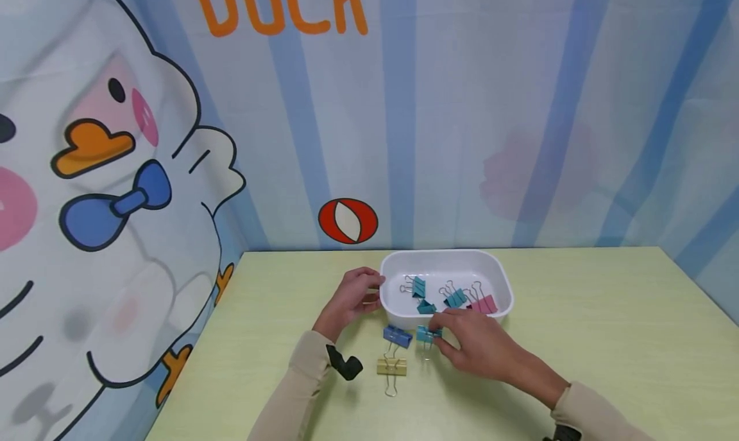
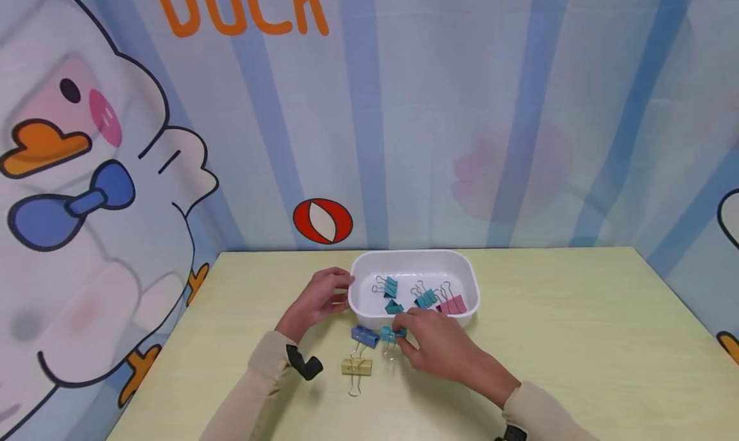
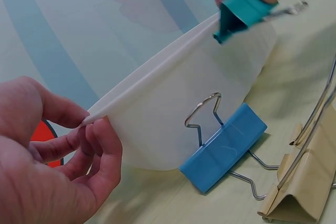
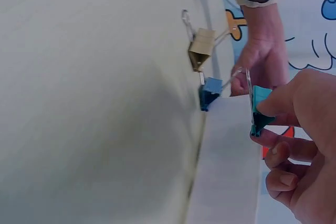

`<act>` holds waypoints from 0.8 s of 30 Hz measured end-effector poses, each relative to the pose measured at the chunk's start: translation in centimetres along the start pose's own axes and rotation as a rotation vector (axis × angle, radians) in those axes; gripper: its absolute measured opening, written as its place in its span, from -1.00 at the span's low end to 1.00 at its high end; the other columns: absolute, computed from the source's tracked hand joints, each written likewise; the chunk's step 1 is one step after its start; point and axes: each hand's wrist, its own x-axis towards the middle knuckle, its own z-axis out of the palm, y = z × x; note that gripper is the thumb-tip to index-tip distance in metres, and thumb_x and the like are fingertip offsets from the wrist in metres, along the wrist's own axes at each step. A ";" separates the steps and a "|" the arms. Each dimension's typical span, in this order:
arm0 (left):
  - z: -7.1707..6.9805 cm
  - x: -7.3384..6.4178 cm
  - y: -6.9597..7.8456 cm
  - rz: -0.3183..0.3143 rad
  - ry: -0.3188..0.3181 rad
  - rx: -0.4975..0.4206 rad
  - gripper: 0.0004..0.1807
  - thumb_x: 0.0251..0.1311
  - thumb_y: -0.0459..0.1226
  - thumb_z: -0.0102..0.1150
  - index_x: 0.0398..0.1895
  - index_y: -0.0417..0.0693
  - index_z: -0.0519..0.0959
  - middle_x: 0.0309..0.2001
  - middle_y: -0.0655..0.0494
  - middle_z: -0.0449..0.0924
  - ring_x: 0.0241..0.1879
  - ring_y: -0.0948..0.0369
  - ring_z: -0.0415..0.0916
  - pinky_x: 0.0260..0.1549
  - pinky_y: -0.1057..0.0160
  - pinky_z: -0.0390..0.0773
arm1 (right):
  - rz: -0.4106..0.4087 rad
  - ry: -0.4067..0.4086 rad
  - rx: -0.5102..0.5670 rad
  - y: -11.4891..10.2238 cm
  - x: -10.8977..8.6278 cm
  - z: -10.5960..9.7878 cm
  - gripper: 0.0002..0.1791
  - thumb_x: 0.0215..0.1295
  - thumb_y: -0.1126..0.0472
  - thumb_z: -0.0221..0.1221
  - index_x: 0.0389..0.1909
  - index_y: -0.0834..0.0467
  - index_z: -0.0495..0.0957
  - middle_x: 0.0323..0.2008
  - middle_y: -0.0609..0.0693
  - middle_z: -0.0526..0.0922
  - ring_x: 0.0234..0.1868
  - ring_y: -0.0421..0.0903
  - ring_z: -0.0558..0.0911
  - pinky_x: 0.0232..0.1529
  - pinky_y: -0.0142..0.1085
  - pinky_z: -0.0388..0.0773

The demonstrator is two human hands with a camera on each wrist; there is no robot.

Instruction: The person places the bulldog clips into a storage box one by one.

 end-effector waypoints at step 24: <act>-0.1 -0.3 0.4 -0.020 0.014 0.024 -0.79 0.45 -0.26 0.15 0.04 -0.15 0.54 0.05 -0.20 0.59 -0.24 0.06 0.56 -0.31 0.27 0.67 | 0.070 0.152 0.050 -0.6 6.8 -7.3 -0.72 0.38 0.17 0.33 0.05 0.15 0.67 -0.07 0.02 0.75 -0.25 -0.09 0.64 -0.24 -0.21 0.65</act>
